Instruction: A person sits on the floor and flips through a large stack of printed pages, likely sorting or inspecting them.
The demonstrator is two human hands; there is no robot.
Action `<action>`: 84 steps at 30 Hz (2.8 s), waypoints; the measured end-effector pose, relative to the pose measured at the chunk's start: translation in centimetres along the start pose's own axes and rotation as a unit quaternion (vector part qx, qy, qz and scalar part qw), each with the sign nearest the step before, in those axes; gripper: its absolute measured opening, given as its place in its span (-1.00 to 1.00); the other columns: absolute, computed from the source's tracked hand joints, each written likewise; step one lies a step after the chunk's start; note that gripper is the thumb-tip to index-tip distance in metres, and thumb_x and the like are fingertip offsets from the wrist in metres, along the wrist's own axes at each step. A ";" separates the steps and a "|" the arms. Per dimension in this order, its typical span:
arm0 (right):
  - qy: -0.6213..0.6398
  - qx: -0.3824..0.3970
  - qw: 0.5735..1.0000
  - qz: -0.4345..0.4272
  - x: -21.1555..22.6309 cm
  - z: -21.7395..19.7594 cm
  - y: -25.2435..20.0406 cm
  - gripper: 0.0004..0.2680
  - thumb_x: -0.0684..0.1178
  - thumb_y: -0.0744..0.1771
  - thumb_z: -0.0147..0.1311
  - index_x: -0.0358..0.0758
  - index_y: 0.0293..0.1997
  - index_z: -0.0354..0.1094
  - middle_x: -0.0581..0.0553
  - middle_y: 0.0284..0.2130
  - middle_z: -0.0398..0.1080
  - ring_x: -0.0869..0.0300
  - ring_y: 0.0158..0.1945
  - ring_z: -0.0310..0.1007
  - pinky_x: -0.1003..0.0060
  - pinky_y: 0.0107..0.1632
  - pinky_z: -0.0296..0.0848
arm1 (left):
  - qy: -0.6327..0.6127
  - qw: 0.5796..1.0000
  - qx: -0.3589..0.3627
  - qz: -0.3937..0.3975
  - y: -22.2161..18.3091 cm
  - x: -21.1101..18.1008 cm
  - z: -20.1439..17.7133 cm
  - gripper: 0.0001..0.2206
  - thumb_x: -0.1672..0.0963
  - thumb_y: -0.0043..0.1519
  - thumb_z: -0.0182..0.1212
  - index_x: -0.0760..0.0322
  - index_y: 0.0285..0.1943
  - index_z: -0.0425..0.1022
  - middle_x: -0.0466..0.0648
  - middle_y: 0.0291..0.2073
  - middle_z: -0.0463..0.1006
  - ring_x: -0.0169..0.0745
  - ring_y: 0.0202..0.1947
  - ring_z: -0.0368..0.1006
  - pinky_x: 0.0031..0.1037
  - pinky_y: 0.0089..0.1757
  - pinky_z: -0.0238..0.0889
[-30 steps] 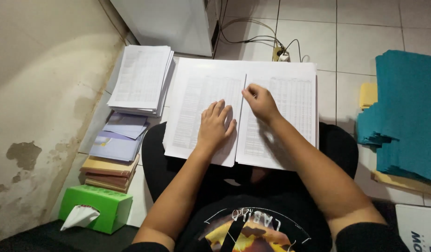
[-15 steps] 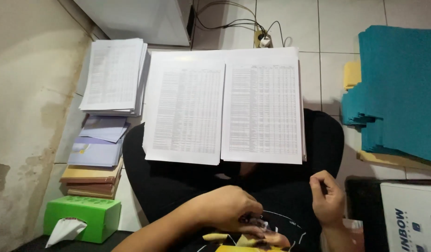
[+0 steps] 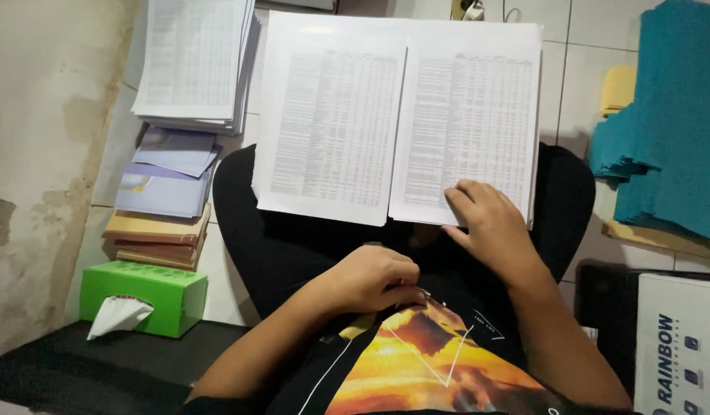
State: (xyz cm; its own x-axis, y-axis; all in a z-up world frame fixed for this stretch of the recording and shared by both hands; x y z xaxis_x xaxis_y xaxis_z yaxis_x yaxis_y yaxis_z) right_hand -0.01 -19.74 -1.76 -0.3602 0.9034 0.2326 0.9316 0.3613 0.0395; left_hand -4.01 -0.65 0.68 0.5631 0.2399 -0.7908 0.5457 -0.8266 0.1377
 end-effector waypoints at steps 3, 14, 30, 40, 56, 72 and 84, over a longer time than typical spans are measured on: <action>0.020 0.018 1.000 0.014 0.1 -1.0 -0.1 -0.61 0.11 0.23 0.32 -0.10 0.12 0.41 -0.09 0.03 0.43 0.00 0.15 0.48 0.14 0.13 0.45 | -0.058 0.998 0.020 -0.017 -1.2 -0.5 -0.8 -0.83 0.06 0.25 0.24 0.16 -0.29 0.39 -0.06 -0.51 0.44 0.10 -0.39 0.50 -0.18 -0.34 0.36; 0.125 -0.020 0.992 0.018 -0.9 -0.1 -1.3 -0.67 0.11 0.29 0.27 -0.20 0.09 0.42 -0.19 0.06 0.43 -0.14 0.14 0.46 -0.01 0.11 0.48 | 0.255 0.940 -0.222 0.042 2.9 4.9 -1.0 -0.57 -0.01 0.27 0.30 0.26 0.24 0.42 0.08 0.14 0.52 0.07 0.24 0.43 -0.14 0.18 0.27; 0.160 -0.065 0.985 -0.003 -0.6 -1.6 -2.7 -0.73 0.01 0.32 0.25 -0.25 0.09 0.42 -0.29 0.12 0.39 -0.22 0.12 0.45 -0.09 0.09 0.48 | 0.307 0.951 -0.042 -0.007 5.0 7.8 1.5 -0.56 0.05 0.13 0.37 0.25 0.19 0.54 0.05 0.08 0.63 -0.02 0.18 0.51 -0.18 0.03 0.33; 0.104 0.012 0.994 0.027 -0.5 -1.2 -2.0 -0.57 0.10 0.26 0.30 -0.21 0.22 0.36 -0.29 0.15 0.36 -0.20 0.21 0.39 -0.10 0.14 0.46 | 0.294 0.955 0.020 -0.008 5.7 7.1 -0.1 -0.77 0.02 0.03 0.45 0.05 -0.20 0.61 -0.18 -0.34 0.71 -0.18 -0.17 0.64 -0.34 -0.15 0.37; 0.067 0.053 0.995 0.055 0.0 -1.5 -2.2 -0.57 0.11 0.25 0.31 -0.20 0.20 0.40 -0.25 0.12 0.37 -0.16 0.23 0.39 -0.08 0.12 0.48 | 0.264 0.950 -0.144 0.090 5.5 4.4 -1.1 -0.87 0.03 0.08 0.39 0.04 -0.41 0.55 -0.20 -0.45 0.53 -0.20 -0.29 0.39 -0.39 -0.23 0.13; 0.094 0.004 0.995 0.038 -3.1 1.0 -2.4 -0.56 -0.34 0.20 -0.17 -0.20 0.18 0.40 -0.22 0.08 0.39 -0.16 0.20 0.40 -0.02 0.23 0.37 | 0.315 0.902 -0.046 -0.291 -8.0 12.1 -12.4 -0.02 -0.09 -0.30 0.68 0.01 0.41 0.33 0.19 0.35 0.25 0.37 0.29 0.21 -0.05 0.01 0.24; 0.103 0.092 0.969 0.205 11.0 -10.0 5.9 -0.55 -0.31 0.30 -0.18 -0.20 0.40 0.19 -0.23 0.33 0.27 -0.15 0.22 0.31 -0.03 0.21 0.30 | 0.370 0.909 -0.078 -0.175 -8.1 11.3 -14.0 -0.68 0.06 -0.13 0.52 0.10 -0.19 0.65 -0.04 -0.26 0.50 -0.04 -0.38 0.51 -0.29 -0.21 0.36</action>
State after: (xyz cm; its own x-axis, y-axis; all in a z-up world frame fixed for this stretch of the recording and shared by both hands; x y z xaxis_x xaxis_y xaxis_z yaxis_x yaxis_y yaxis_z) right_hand 1.97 -9.94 10.75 0.0732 0.9212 0.3822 0.9631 0.0342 -0.2669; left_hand 6.64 15.85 -1.04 0.5695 0.7990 -0.1929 0.8209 -0.5648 0.0840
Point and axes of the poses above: each hand's wrist, its own y-axis towards the middle knuckle, its own z-axis out of the palm, x = y × z, the point moved 6 cm from there along y, towards the middle knuckle
